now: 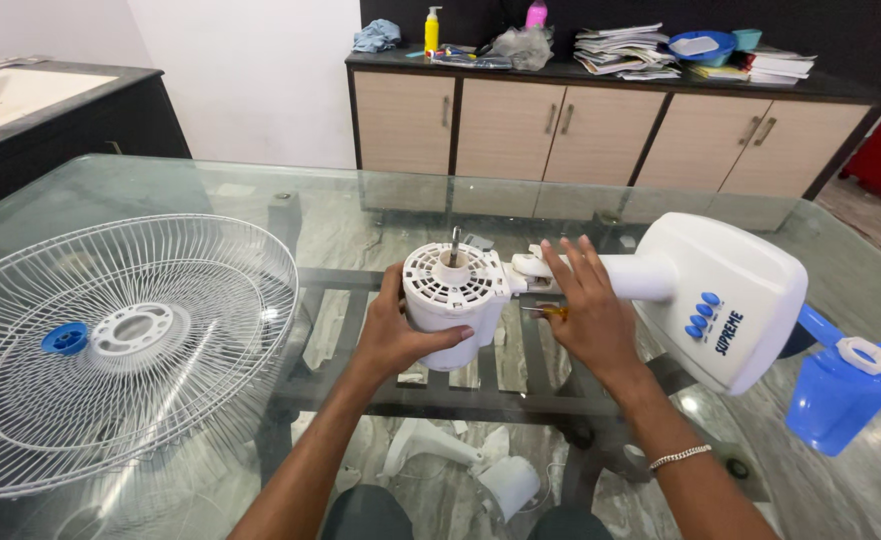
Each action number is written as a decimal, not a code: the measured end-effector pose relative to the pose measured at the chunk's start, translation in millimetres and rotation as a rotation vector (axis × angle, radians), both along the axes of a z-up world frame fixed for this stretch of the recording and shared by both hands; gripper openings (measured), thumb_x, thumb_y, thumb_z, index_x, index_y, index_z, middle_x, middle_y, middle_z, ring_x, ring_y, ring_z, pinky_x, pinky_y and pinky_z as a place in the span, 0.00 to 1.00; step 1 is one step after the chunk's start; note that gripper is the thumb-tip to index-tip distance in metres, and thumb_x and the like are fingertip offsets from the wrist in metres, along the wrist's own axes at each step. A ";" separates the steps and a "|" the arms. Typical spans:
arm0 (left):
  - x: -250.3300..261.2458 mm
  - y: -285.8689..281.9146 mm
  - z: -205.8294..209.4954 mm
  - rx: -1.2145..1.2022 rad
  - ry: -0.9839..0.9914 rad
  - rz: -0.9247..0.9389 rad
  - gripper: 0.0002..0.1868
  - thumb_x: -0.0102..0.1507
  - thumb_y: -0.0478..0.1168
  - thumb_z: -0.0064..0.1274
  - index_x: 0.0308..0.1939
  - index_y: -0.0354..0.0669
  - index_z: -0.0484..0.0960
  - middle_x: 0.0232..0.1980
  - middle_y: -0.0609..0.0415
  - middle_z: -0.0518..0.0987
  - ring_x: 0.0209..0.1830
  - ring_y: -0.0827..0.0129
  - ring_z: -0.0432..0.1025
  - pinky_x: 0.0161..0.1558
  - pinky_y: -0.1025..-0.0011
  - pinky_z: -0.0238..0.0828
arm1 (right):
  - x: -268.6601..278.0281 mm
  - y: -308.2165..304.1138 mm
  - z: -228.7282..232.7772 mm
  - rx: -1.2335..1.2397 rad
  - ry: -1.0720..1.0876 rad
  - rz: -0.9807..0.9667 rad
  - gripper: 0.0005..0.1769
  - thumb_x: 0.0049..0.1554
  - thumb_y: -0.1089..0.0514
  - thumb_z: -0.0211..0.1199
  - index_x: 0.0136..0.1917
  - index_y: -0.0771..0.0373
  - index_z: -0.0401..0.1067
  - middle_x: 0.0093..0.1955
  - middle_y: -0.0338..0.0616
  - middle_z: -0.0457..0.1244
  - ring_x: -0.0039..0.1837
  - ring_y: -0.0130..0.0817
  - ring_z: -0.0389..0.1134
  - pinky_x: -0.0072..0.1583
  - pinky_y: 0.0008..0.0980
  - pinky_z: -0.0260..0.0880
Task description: The person disassembles a table fan by removing the front grill and then uses a screwdriver to loosen screws on the motor housing. The fan blades and rear grill are set aside on the table.
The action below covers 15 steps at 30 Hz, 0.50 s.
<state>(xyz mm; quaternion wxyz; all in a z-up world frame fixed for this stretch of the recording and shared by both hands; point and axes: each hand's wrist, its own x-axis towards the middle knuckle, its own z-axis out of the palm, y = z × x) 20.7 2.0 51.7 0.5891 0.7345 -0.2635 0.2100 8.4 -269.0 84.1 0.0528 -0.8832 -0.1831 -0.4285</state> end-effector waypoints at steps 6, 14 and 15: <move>3.1 0.2 -7.1 -0.008 -0.014 -0.026 0.56 0.45 0.50 0.77 0.69 0.36 0.62 0.60 0.41 0.81 0.60 0.57 0.80 0.62 0.57 0.78 | 6.1 -9.3 -0.9 0.088 0.094 0.052 0.44 0.45 0.62 0.76 0.73 0.51 0.64 0.68 0.43 0.66 0.73 0.44 0.65 0.67 0.40 0.69; -19.7 -0.9 -6.7 0.048 -0.171 -0.090 0.58 0.47 0.48 0.78 0.72 0.35 0.58 0.63 0.40 0.78 0.66 0.55 0.76 0.66 0.59 0.74 | -18.6 -15.3 -11.8 0.100 -0.038 0.065 0.38 0.44 0.62 0.75 0.68 0.63 0.70 0.68 0.48 0.65 0.73 0.46 0.64 0.69 0.41 0.67; -24.2 -0.4 -6.9 0.059 -0.211 -0.095 0.57 0.48 0.48 0.78 0.72 0.35 0.58 0.64 0.40 0.78 0.67 0.54 0.75 0.67 0.59 0.73 | -21.5 -16.8 -11.6 0.100 -0.032 0.077 0.38 0.45 0.61 0.76 0.68 0.63 0.70 0.68 0.48 0.65 0.73 0.45 0.64 0.69 0.41 0.67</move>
